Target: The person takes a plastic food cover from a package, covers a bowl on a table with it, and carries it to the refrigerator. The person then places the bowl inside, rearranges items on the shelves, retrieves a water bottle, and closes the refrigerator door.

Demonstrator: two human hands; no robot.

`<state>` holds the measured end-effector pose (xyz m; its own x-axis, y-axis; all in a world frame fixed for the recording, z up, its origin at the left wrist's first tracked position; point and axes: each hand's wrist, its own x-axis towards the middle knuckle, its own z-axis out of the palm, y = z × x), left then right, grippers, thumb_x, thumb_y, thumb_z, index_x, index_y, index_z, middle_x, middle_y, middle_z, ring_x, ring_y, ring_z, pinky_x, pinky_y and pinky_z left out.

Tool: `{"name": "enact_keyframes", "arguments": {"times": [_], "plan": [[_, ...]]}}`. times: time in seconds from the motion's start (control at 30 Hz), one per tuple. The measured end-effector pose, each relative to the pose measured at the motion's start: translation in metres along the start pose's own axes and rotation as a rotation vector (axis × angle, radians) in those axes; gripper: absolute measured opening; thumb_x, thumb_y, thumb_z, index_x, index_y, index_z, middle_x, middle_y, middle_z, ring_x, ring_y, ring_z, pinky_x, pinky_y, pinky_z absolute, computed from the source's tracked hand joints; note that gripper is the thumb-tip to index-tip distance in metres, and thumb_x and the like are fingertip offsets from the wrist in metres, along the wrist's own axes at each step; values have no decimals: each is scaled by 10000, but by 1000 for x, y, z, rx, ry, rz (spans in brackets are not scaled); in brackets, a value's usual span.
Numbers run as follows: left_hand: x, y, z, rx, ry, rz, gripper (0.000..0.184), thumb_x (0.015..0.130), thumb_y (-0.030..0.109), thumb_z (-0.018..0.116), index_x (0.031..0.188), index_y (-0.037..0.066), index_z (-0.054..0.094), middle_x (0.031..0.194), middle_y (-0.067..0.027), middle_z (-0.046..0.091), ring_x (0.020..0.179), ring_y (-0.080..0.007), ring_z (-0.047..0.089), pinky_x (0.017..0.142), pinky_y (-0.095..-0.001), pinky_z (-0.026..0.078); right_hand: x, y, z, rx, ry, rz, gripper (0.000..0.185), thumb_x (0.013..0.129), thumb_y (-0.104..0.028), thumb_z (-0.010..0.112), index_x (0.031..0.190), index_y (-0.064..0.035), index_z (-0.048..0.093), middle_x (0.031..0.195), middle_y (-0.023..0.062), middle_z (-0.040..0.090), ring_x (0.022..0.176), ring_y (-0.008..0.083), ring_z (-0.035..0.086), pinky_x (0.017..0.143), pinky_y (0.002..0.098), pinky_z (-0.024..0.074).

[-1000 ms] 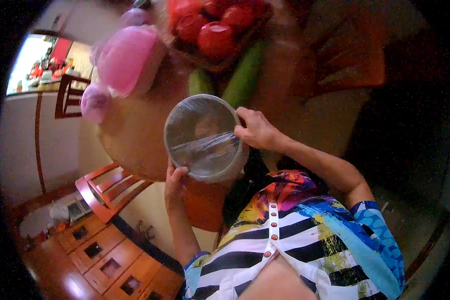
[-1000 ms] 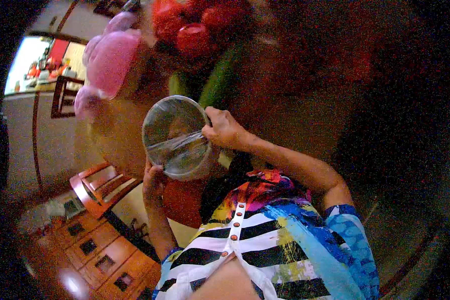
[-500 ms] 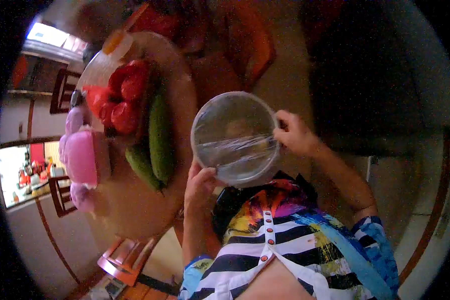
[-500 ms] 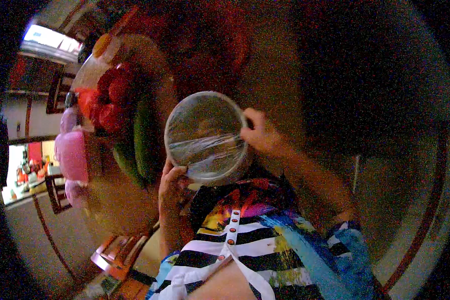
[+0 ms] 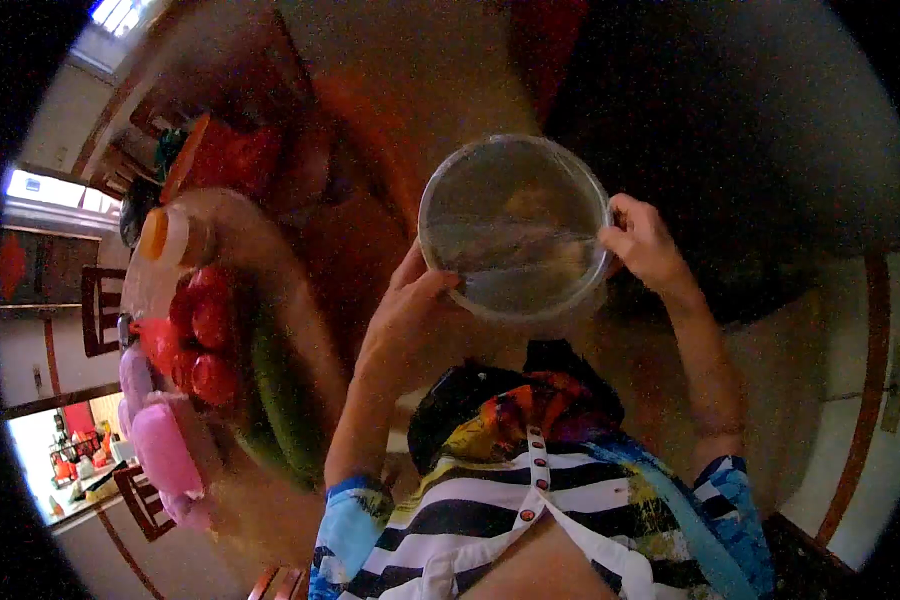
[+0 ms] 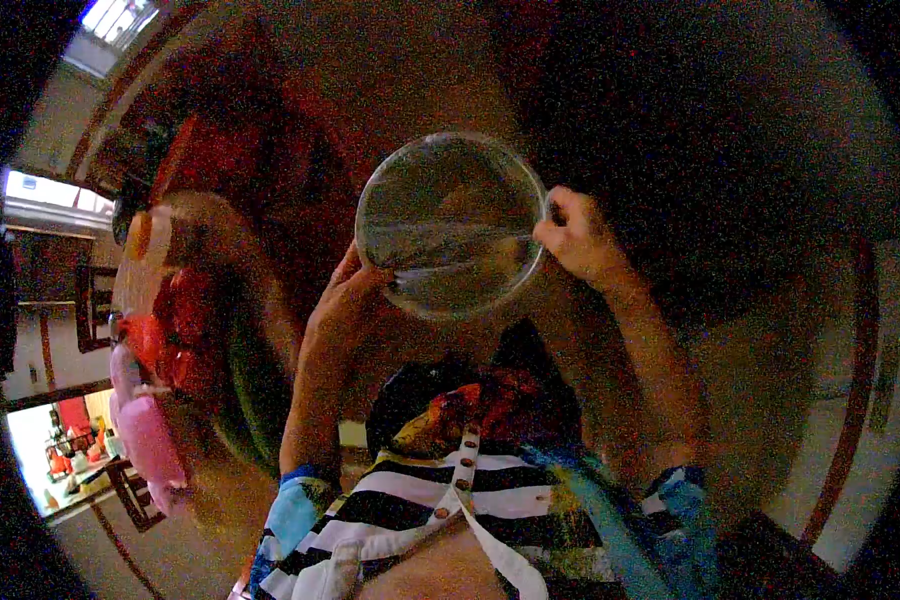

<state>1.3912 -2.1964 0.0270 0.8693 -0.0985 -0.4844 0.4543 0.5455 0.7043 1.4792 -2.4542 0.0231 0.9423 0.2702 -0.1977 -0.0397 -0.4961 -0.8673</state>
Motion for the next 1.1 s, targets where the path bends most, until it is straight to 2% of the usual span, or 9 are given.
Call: {"name": "enact_keyframes", "arguments": {"times": [0.03,0.17,0.23,0.27,0.37,0.63,0.83,0.9,1.1], "plan": [[-1,1,1,-66,-40,32,546,760,49,535,1274,63,351,1192,-117,490,1028,-257,520,846,-397,457,1,3,0,3,-11,-3,148,669,-94,563,764,16,531,668,83,540,635,132,503,556,303,426],[6,3,-25,48,32,-27,542,773,54,535,1281,63,347,1194,-112,493,1025,-258,521,845,-406,451,4,-6,15,55,23,-40,160,651,-108,579,739,16,528,647,86,529,619,151,506,548,315,426],[15,3,-39,30,-32,3,488,786,51,499,1258,95,384,1072,-80,540,864,-192,568,639,-283,513,12,6,28,31,17,-78,181,646,-121,585,749,16,530,657,92,531,621,165,509,556,320,428],[19,6,-44,27,-33,12,488,786,51,499,1258,95,384,1072,-80,540,864,-192,568,639,-283,513,18,10,35,10,18,-116,201,640,-135,592,759,17,532,668,97,533,623,180,513,565,325,431],[19,20,-54,102,97,-36,490,789,53,502,1262,98,380,1070,-83,542,847,-202,578,613,-293,525,33,3,49,30,12,-75,241,640,-153,594,799,16,531,700,103,544,649,200,525,592,335,438],[66,42,-85,7,-36,33,522,779,64,585,1261,99,387,1124,-109,515,903,-248,578,596,-358,551,66,-21,61,65,16,31,203,678,-121,573,828,10,535,749,91,548,693,180,544,622,304,459],[82,57,-76,-44,-130,66,539,756,30,568,1260,82,383,1125,-102,511,893,-247,575,604,-360,551,72,-21,47,83,66,-6,193,684,-108,570,833,9,531,760,69,548,683,163,535,614,300,467],[84,62,-64,-71,-127,78,551,745,21,562,1262,81,379,1123,-102,512,896,-249,572,609,-366,551,71,-24,44,89,55,-55,149,725,-105,524,821,8,524,712,43,536,611,101,531,500,250,472],[101,72,-58,-67,-181,85,578,717,11,546,1265,73,371,1124,-101,512,916,-254,563,622,-389,542,82,-31,28,141,57,-39,143,752,-92,520,856,6,534,731,40,542,608,99,516,533,247,465]]}}
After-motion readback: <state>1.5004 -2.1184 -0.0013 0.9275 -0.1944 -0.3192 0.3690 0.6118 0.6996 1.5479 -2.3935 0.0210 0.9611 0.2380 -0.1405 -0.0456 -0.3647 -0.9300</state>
